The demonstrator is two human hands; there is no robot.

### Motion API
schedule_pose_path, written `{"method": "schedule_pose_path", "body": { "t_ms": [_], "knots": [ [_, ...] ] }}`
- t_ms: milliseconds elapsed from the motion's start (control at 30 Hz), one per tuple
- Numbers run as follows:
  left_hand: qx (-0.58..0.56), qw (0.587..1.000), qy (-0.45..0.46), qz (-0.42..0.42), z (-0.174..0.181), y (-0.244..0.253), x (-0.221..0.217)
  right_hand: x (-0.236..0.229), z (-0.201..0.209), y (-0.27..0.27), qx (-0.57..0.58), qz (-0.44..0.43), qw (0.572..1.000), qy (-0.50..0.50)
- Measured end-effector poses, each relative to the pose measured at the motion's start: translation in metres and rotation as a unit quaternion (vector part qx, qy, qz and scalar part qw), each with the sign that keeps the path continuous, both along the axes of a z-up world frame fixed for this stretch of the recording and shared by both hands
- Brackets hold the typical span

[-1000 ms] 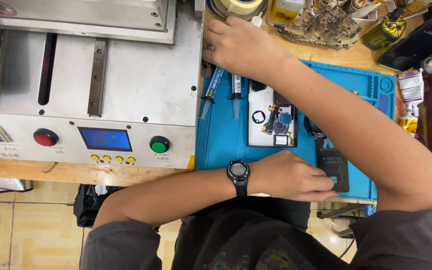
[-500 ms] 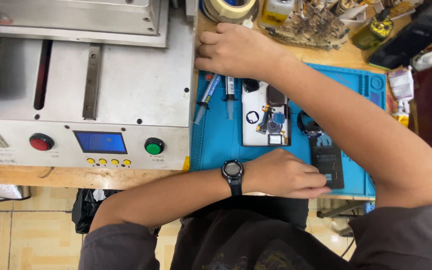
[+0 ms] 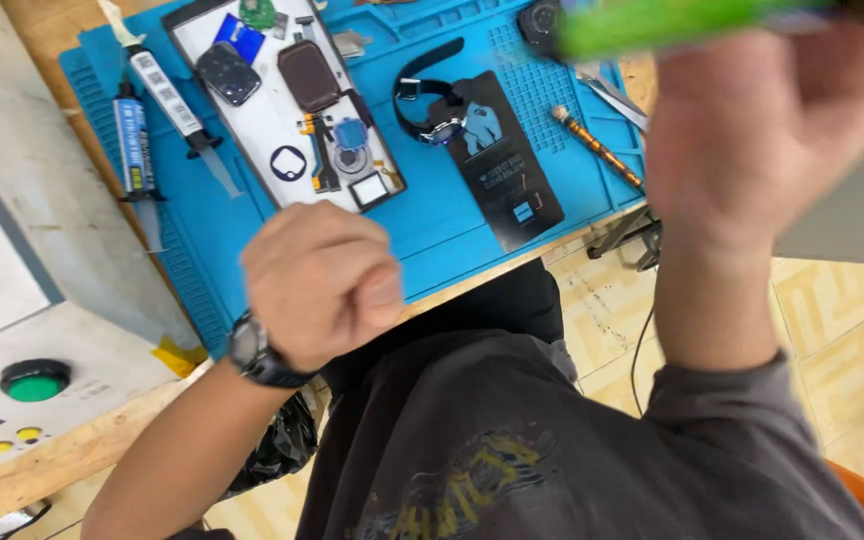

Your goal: The person uses tweezers to manipulate a small component on a black card, then uses a pencil-like tool to apply a substance. They then handle a small wire and apply a green liquid from a syringe onto the component.

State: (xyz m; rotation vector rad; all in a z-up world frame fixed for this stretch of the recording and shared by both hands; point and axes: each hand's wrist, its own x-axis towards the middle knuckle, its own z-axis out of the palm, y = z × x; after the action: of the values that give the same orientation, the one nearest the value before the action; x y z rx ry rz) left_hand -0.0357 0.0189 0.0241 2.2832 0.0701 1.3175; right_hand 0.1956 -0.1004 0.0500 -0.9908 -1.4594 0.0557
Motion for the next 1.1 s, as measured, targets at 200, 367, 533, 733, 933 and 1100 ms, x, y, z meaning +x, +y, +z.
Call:
{"method": "schedule_pose_path", "body": {
  "t_ms": [200, 367, 533, 733, 933, 1100],
  "knots": [
    [-0.108, 0.991, -0.029, 0.068, 0.019, -0.038, -0.028, -0.048, -0.074, -0.131, 0.072, -0.057, 0.802, 0.590],
    [-0.293, 0.954, 0.043, -0.040, -0.019, -0.125, 0.010, -0.081, -0.090, -0.129, -0.037, -0.100, 0.807, 0.582],
    [-0.438, 0.898, 0.025, -0.039, -0.041, -0.162, 0.041, -0.081, -0.102, -0.134, -0.054, -0.051, 0.795, 0.602],
    [-0.483, 0.875, 0.011, -0.046, -0.041, -0.163, 0.053, -0.075, -0.108, -0.138, -0.080, -0.012, 0.775, 0.627],
    [-0.463, 0.885, 0.010, -0.045, -0.040, -0.161, 0.056, -0.073, -0.112, -0.141, -0.074, 0.005, 0.755, 0.651],
    [-0.424, 0.905, 0.005, -0.040, -0.040, -0.160, 0.055, -0.071, -0.110, -0.141, -0.077, 0.096, 0.667, 0.735]
  ]
}}
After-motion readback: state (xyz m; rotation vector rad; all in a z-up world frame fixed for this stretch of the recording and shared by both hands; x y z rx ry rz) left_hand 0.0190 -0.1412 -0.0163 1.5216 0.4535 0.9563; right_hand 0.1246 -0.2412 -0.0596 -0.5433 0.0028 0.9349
